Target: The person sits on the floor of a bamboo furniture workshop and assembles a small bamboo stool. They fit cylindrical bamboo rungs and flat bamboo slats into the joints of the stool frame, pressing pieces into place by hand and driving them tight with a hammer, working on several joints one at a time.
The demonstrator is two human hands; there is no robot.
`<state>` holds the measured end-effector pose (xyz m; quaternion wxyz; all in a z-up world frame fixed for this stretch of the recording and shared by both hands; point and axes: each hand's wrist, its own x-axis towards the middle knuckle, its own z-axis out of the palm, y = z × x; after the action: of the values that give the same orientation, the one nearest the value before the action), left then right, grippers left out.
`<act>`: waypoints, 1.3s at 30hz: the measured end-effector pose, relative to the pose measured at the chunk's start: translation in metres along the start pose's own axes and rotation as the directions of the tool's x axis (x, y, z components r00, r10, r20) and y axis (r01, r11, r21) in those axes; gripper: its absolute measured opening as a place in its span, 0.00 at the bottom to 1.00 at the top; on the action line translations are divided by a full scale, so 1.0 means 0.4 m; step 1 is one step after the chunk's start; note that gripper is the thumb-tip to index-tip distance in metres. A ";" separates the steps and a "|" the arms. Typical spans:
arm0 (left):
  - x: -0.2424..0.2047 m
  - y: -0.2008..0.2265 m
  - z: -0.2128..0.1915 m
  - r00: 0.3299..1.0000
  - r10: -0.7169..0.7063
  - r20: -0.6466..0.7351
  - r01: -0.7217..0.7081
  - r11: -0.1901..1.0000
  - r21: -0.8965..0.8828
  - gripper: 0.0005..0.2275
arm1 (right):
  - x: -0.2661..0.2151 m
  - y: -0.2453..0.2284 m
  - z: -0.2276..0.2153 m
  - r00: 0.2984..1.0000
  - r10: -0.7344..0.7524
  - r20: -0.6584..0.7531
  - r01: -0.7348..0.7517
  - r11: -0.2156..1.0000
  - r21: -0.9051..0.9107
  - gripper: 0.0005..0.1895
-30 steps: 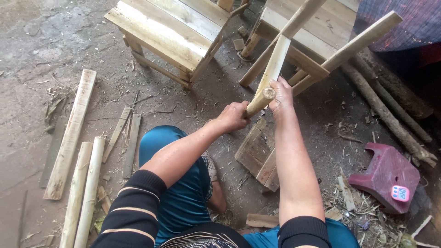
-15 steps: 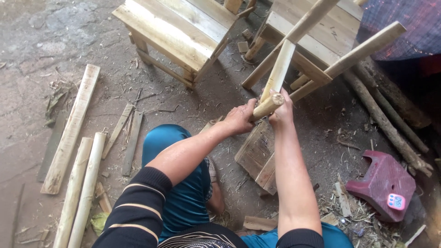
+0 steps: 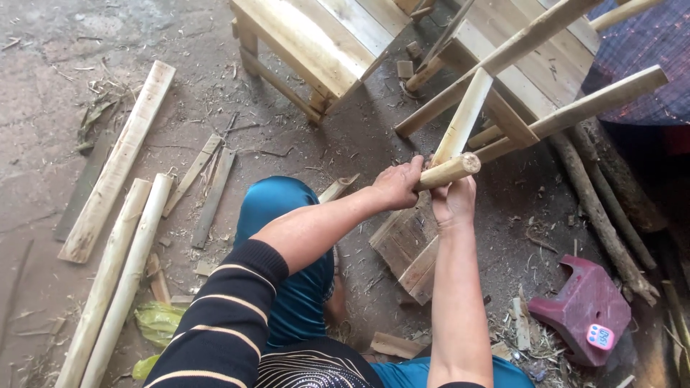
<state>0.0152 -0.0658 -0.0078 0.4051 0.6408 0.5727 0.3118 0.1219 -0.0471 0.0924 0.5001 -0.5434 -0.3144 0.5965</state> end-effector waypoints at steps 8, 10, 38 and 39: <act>-0.006 0.010 -0.009 1.000 0.008 0.004 -0.008 1.000 -0.012 0.22 | 0.007 0.023 -0.020 1.000 -0.017 -0.024 0.017 1.000 -0.003 0.17; -0.008 0.011 -0.007 1.000 0.008 0.005 -0.007 1.000 -0.012 0.23 | 0.001 0.025 -0.020 0.999 -0.025 -0.030 0.025 1.000 -0.006 0.18; -0.004 0.017 -0.069 0.997 -0.057 0.046 0.057 0.998 -0.001 0.14 | 0.068 0.049 -0.054 0.998 0.058 0.006 -0.059 0.991 0.121 0.20; -0.002 0.021 -0.076 0.998 -0.049 0.046 0.048 0.999 0.018 0.13 | 0.079 0.052 -0.061 0.998 0.067 0.008 -0.068 0.987 0.143 0.19</act>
<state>-0.0071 -0.0616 0.0142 0.4204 0.6374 0.5810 0.2819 0.1431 -0.0278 0.0574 0.5166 -0.5155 -0.2532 0.6351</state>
